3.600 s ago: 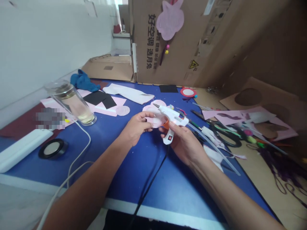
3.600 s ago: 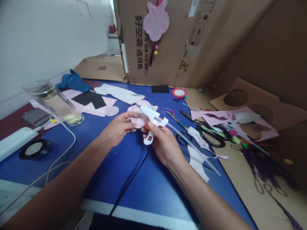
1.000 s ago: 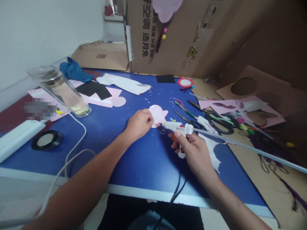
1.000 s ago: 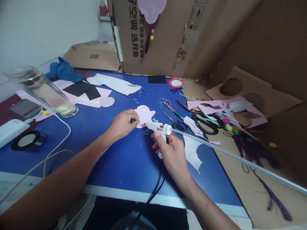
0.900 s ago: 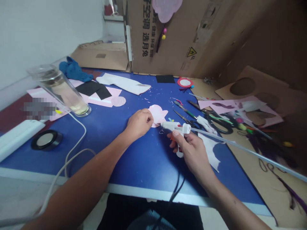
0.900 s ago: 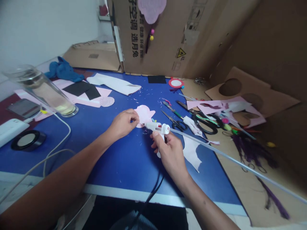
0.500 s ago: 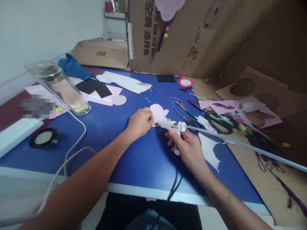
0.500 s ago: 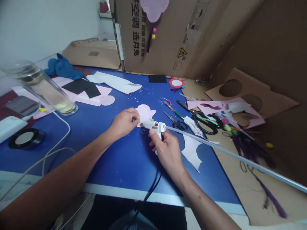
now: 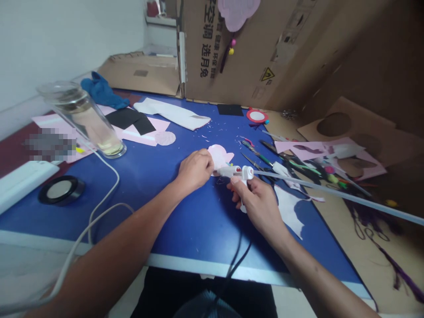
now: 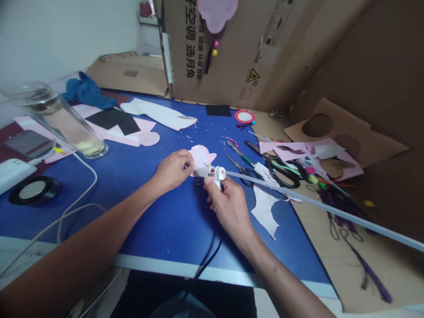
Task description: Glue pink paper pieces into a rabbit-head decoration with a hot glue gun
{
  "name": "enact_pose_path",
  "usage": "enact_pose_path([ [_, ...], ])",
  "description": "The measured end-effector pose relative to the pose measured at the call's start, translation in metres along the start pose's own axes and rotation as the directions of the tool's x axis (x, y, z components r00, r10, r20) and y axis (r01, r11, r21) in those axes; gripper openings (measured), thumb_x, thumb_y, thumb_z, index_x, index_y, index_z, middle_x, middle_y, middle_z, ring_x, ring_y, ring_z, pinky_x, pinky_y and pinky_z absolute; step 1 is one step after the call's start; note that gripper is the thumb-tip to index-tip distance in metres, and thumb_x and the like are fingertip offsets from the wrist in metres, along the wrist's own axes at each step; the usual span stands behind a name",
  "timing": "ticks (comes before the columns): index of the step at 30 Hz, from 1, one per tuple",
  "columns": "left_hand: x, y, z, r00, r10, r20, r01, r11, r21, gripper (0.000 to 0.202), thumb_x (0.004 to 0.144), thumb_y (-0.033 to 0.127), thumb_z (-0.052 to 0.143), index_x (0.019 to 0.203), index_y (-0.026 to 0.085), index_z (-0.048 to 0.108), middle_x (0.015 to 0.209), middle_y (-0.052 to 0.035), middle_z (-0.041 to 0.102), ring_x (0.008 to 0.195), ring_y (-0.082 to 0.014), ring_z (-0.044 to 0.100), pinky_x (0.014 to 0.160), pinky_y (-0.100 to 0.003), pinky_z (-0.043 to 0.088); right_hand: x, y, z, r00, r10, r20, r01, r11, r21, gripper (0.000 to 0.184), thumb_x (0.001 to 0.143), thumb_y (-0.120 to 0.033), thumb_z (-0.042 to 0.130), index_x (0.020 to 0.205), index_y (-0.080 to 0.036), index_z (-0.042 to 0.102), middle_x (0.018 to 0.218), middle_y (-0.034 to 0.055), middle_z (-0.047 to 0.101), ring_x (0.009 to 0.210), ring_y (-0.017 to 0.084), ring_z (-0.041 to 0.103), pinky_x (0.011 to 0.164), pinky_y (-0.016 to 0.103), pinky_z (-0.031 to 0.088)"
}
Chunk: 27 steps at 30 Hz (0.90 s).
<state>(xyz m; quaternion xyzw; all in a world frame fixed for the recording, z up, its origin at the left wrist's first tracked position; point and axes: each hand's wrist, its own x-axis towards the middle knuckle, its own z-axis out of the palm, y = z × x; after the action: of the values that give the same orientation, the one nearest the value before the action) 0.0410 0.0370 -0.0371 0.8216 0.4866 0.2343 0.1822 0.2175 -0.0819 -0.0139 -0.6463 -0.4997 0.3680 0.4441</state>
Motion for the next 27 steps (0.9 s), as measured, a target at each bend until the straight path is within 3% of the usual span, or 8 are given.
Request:
enact_pose_path([
  [27, 0.0000, -0.0003, 0.0009, 1.000, 0.000, -0.003, 0.000, 1.000, 0.019, 0.024, 0.097, 0.011, 0.064, 0.077, 0.024, 0.071, 0.114, -0.0054, 0.081, 0.104, -0.0259, 0.071, 0.087, -0.039, 0.054, 0.0021, -0.0053, 0.0025, 1.000, -0.018, -0.011, 0.018, 1.000, -0.017, 0.046, 0.098, -0.063, 0.068, 0.079, -0.021, 0.070, 0.061, -0.0003, 0.062, 0.050, 0.016, 0.058, 0.050, 0.029, 0.046],
])
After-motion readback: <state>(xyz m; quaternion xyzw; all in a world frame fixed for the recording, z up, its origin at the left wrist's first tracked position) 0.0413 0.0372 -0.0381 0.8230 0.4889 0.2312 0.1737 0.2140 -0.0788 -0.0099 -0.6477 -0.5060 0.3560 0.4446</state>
